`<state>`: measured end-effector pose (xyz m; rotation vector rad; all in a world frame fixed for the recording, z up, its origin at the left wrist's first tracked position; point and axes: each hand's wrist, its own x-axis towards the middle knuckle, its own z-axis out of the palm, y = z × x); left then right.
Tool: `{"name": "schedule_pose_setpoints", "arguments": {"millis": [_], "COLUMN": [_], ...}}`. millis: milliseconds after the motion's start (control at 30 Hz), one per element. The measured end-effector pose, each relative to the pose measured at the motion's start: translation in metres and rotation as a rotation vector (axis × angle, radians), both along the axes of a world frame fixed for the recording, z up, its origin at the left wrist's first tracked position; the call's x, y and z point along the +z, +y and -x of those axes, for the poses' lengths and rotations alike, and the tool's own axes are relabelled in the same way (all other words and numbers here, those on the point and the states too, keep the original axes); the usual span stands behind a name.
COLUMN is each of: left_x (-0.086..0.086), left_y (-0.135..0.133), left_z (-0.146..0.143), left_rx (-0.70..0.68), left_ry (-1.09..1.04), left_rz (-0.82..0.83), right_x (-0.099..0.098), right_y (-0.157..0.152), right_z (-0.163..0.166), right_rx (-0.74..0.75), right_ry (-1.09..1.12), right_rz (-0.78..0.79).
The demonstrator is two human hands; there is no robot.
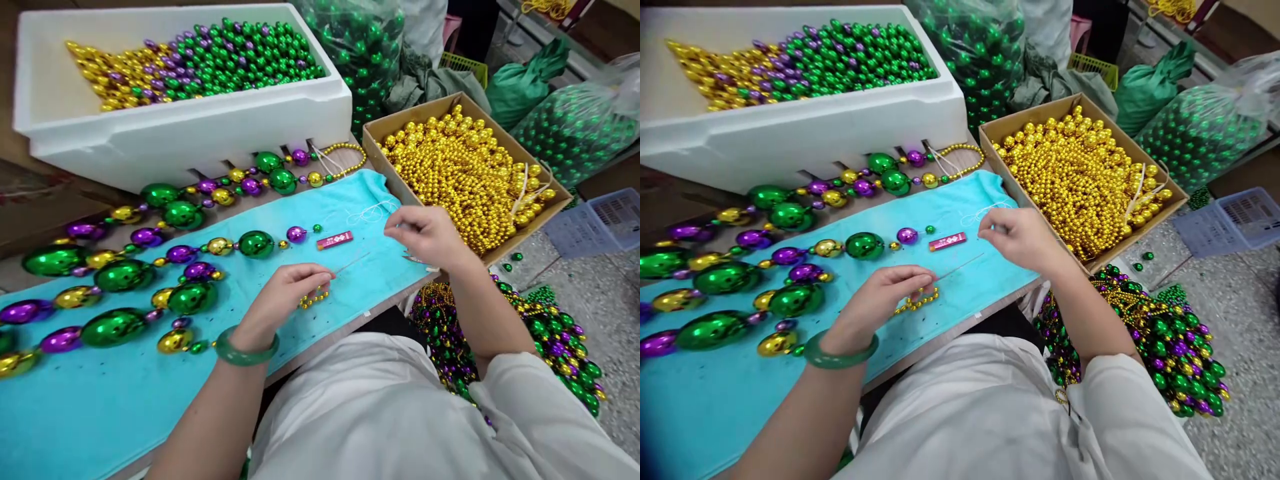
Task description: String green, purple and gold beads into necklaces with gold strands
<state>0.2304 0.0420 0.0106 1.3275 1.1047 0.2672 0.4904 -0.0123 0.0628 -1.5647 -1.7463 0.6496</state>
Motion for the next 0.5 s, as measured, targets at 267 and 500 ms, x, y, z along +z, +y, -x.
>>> {"name": "schedule_pose_setpoints", "arguments": {"millis": [267, 500], "left_x": [0.001, -0.006], "left_y": [0.002, 0.003], "left_z": [0.017, 0.068], "left_rx": [0.041, 0.224], "left_ry": [-0.060, -0.128], "left_rz": [-0.131, 0.024], "right_x": [0.112, 0.135], "right_y": [0.021, 0.038], "right_z": [-0.052, -0.154], "right_rx": [0.070, -0.184], "right_ry": [-0.400, -0.605], "right_rz": [0.175, 0.527]}}
